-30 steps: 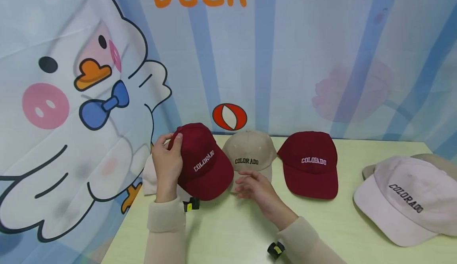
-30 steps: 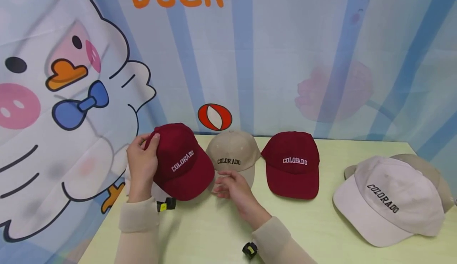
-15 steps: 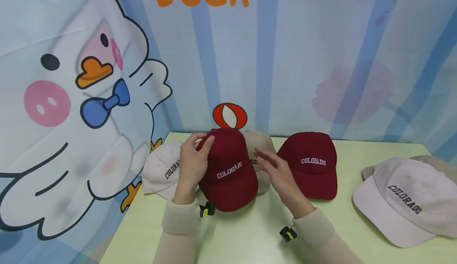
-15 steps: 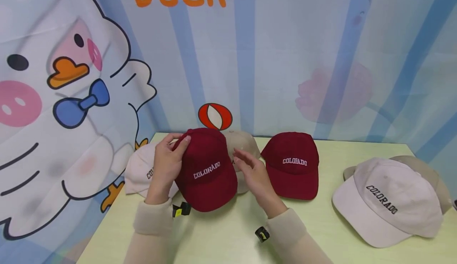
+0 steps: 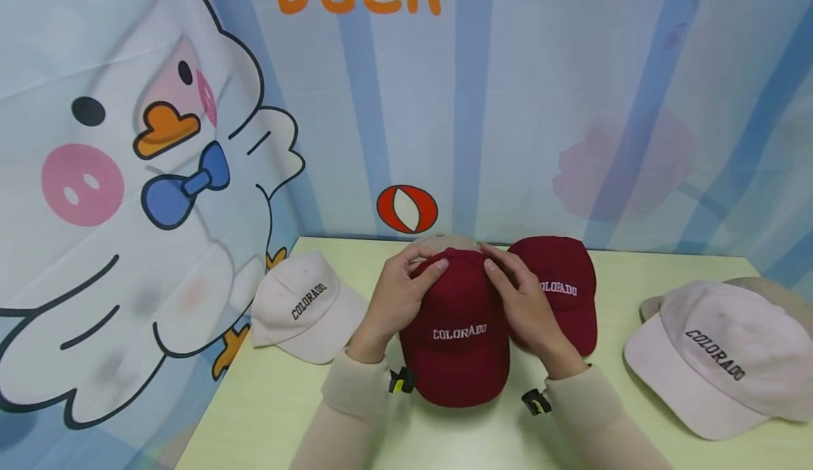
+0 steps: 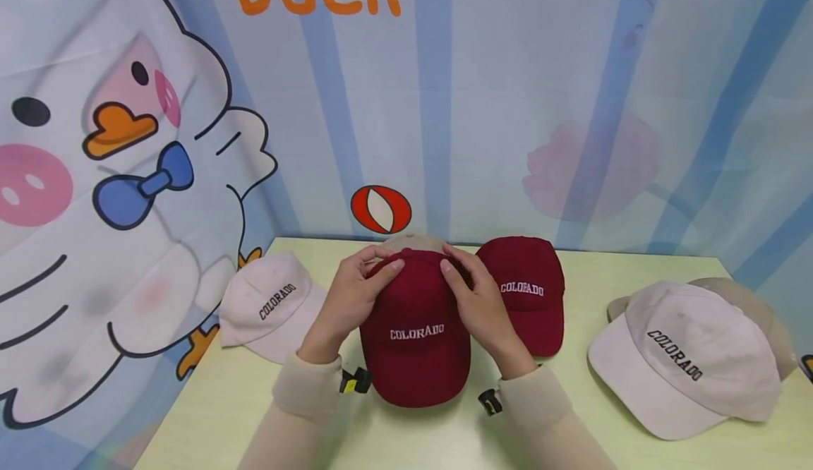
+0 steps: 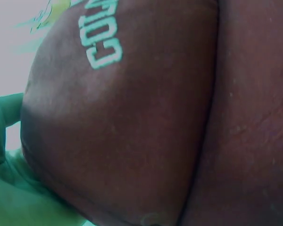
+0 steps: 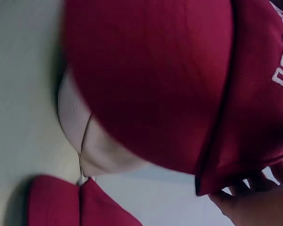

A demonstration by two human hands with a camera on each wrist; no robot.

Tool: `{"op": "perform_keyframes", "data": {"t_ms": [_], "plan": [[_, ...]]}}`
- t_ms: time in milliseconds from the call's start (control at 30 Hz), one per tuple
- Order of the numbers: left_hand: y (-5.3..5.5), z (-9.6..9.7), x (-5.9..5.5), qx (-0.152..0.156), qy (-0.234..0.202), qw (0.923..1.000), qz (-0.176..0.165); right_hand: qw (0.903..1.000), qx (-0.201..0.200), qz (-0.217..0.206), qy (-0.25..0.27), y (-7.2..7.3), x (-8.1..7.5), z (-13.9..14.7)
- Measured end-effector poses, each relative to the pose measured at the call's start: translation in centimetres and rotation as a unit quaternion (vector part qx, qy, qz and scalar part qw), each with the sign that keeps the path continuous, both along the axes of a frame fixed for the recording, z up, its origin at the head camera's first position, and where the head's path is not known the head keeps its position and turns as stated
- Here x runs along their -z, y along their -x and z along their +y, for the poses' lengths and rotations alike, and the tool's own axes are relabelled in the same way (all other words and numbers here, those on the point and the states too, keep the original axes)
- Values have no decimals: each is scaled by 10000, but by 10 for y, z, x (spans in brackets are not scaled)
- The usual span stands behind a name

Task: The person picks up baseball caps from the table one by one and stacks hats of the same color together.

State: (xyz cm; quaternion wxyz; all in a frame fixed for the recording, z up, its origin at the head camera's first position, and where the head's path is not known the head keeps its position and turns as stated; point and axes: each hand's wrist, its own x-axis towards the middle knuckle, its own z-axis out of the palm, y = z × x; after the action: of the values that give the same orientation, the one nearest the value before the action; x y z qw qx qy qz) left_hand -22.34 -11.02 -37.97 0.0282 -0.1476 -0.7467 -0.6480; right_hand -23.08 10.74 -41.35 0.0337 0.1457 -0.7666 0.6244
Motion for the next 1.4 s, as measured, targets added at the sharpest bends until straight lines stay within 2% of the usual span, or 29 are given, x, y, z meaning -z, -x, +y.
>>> {"op": "perform_keyframes", "data": {"t_ms": [167,267,467,533,767,1000,1167,1267,1400], "plan": [[4,21,5,493,58,9987,86,9997,217,76,-39,-5,-3,15],[7,30,8,626,53,9979,162,9994,318,140,-4,-9,-5,23],[12,47,16,914,-276,9954,87,9982,491,350,54,-13,-5,44],[15,52,19,932,-344,9950,125,9978,509,413,119,-13,-4,50],[24,75,32,577,-415,9966,407,9948,727,476,533,-11,2,72],[32,90,45,605,-794,9939,461,9865,899,426,1301,-5,5,93],[37,96,49,683,-1189,9904,197,9821,1140,317,1464,1,6,111],[40,101,51,805,-1371,9873,-58,9840,1201,278,1284,6,7,122],[45,109,53,779,-1394,9867,-290,9860,1414,239,857,14,8,133]]}}
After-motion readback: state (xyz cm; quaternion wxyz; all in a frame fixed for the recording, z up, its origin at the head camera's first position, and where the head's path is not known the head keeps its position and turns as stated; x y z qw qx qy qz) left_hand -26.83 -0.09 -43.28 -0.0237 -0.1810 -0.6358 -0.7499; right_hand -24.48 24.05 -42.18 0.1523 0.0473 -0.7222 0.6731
